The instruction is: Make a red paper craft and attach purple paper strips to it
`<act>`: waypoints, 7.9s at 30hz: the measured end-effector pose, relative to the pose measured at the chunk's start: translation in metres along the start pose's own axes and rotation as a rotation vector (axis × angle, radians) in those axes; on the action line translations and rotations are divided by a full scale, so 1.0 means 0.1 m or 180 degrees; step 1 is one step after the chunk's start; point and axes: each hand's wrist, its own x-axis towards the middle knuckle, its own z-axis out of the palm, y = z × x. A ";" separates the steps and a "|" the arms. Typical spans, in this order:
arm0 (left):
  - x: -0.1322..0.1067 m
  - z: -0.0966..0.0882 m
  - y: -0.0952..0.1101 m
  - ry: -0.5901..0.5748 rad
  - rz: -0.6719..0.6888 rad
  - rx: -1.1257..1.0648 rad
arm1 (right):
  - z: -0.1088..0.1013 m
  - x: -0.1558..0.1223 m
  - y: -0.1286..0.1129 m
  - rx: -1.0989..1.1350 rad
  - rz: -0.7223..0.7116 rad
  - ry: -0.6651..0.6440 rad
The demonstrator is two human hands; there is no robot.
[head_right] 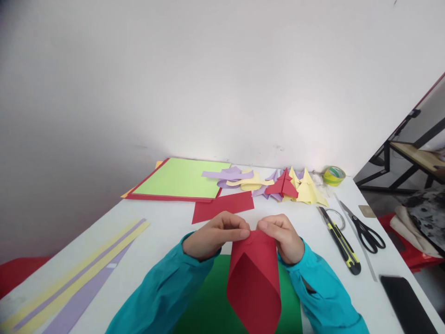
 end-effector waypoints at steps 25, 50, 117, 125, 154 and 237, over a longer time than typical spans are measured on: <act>0.03 0.00 0.02 0.0424 0.0569 0.1175 | -0.04 0.02 -0.04 -0.1659 -0.0423 0.0058; 0.06 0.05 -0.01 0.0225 0.0443 0.1035 | -0.02 0.02 -0.07 -0.2180 -0.0585 0.0112; 0.02 -0.01 0.04 -0.0368 0.0123 0.0595 | -0.04 0.03 -0.04 -0.1169 0.0000 -0.0263; 0.02 -0.04 0.05 -0.0350 0.0162 0.0547 | -0.08 0.03 -0.01 -0.0810 -0.0031 -0.0171; 0.01 0.00 0.03 -0.0531 0.0160 0.0211 | -0.03 0.05 -0.01 -0.0911 -0.0096 -0.0313; 0.07 -0.04 -0.06 -0.0438 0.0024 0.0184 | 0.00 0.04 -0.04 -0.1328 0.0118 -0.0096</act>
